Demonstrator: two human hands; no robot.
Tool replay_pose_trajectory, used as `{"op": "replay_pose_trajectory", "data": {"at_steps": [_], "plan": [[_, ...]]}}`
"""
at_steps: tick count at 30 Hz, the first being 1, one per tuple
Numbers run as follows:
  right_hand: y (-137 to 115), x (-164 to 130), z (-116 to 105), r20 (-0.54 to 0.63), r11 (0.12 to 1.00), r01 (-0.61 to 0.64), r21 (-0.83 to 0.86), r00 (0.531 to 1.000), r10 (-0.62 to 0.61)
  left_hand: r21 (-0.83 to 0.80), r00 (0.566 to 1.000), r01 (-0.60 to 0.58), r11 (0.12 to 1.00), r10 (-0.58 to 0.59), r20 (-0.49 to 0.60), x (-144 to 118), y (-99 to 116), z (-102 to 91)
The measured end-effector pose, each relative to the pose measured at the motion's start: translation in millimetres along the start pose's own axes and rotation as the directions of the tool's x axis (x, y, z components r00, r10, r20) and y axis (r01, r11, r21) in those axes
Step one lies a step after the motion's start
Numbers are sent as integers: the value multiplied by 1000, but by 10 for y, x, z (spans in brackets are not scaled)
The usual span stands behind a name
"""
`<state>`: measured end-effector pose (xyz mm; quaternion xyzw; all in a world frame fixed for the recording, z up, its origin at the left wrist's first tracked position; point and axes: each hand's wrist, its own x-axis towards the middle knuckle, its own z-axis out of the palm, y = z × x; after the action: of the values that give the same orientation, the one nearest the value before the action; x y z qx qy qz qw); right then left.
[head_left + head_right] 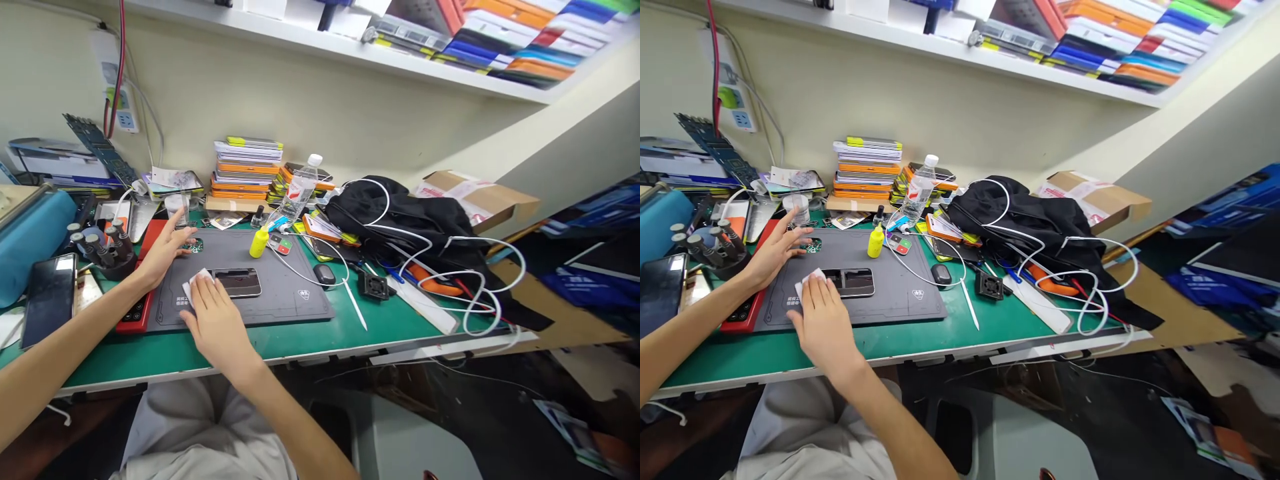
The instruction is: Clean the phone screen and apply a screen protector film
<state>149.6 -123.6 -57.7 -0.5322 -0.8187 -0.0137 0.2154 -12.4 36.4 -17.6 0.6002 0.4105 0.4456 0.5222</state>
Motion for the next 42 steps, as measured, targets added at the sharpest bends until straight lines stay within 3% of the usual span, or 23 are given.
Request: {"op": "replay_pose_trajectory", "data": {"at_steps": [4, 10, 14, 17, 22, 25, 28, 31, 35, 39, 42], "plan": [[108, -236, -5, -50, 1000, 19, 15, 999, -18, 43, 1000, -28, 999, 27, 9, -7, -24, 9], [488, 122, -64, 46, 995, -98, -4, 994, 98, 87, 999, -43, 995, 43, 2, 3, -16, 14], [439, -294, -22, -83, 996, -90, 20, 992, 91, 110, 999, -43, 993, 43, 0, -1, -47, 17], [516, -537, -60, -104, 997, -74, 31, 992, 77, 137, 999, -45, 989, 44, 10, 1, -82, 21], [857, -317, -134, 3, 986, -155, 67, 988, 155, 222, 994, -92, 971, 78, 71, -7, -60, 36], [869, -347, -108, -34, 983, -177, 56, 983, 179, 290, 986, -143, 946, 109, 129, -43, -30, 54], [785, -529, -73, -120, 985, -168, 30, 978, 171, 367, 970, -216, 905, 157, 186, -98, -11, 77], [813, -563, -79, -124, 986, -161, 36, 979, 164, 442, 951, -282, 851, 187, 247, -140, 11, 91], [1067, -433, -139, -119, 987, -114, 111, 985, 127, 557, 910, -380, 738, 192, 367, -132, 24, 80], [1369, -569, -271, -179, 979, -7, 204, 983, 45, 621, 871, -451, 641, 164, 462, -117, -18, 79], [1606, -766, -431, -246, 977, -83, 194, 960, 131, 636, 832, -504, 585, 128, 540, -145, -56, 109]]}}
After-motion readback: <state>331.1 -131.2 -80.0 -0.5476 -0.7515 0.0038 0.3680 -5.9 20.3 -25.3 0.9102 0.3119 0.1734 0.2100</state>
